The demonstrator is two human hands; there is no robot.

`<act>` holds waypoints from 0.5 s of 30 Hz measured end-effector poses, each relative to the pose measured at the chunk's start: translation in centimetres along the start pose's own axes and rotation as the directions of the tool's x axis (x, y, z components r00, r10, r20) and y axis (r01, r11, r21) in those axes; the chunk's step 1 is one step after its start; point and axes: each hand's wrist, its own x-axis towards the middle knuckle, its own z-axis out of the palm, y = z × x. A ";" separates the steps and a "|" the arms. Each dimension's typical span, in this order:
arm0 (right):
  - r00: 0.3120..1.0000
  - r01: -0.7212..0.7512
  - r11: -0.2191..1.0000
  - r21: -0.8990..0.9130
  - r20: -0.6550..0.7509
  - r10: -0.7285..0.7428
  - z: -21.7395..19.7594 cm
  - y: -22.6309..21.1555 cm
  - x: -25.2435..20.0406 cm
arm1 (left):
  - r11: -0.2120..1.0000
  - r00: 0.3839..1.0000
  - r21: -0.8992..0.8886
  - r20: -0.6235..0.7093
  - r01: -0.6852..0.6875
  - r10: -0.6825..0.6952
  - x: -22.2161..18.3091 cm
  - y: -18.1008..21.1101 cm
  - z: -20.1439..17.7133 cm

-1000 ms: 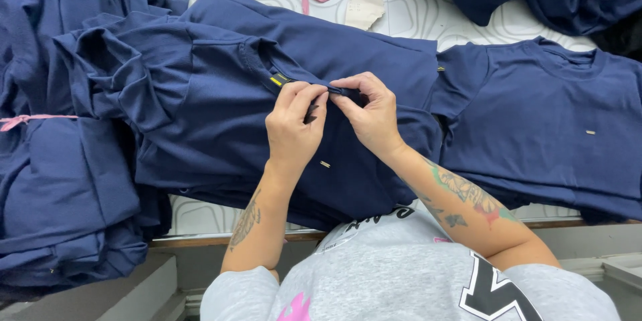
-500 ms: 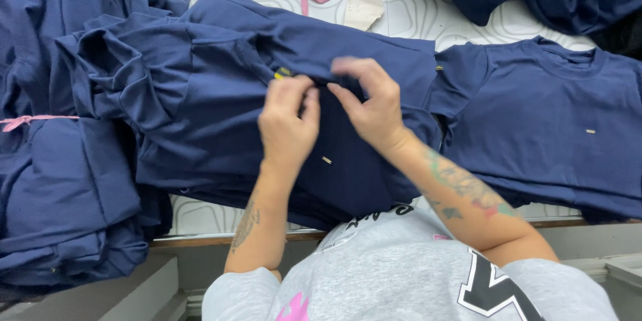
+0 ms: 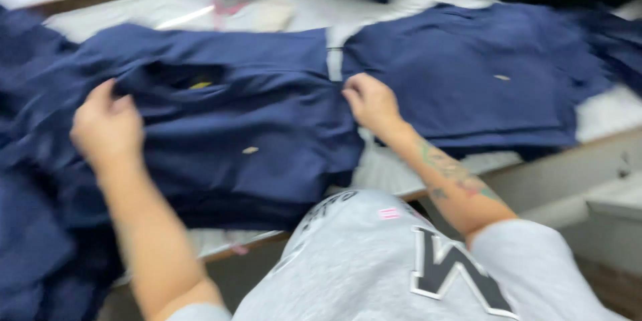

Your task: Inspecting and folding navy blue shirts on a factory work table.

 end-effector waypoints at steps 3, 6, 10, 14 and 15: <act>0.997 0.041 0.999 -0.005 -0.059 -0.041 -3.6 1.1 -1.9 | 0.982 0.957 -0.065 -0.244 -0.175 0.155 -0.8 -0.5 -1.5; 0.972 0.109 0.994 -0.034 -0.204 -0.113 -8.8 5.3 -2.0 | 0.962 0.963 -0.260 -0.269 -0.087 0.014 -0.8 5.1 -2.8; 0.926 -0.034 0.997 -0.072 -0.377 0.004 -15.5 17.0 0.1 | 0.860 0.966 -0.466 -0.237 -0.207 0.104 0.9 23.9 -5.8; 0.826 -0.257 0.957 -0.135 -0.545 0.146 -19.9 28.7 5.6 | 0.835 0.983 -0.536 0.040 -0.128 0.177 1.5 42.2 -1.1; 0.800 -0.369 0.922 -0.120 -0.546 0.249 -20.4 31.1 7.6 | 0.805 0.967 -0.593 0.195 -0.015 0.161 1.9 46.5 1.2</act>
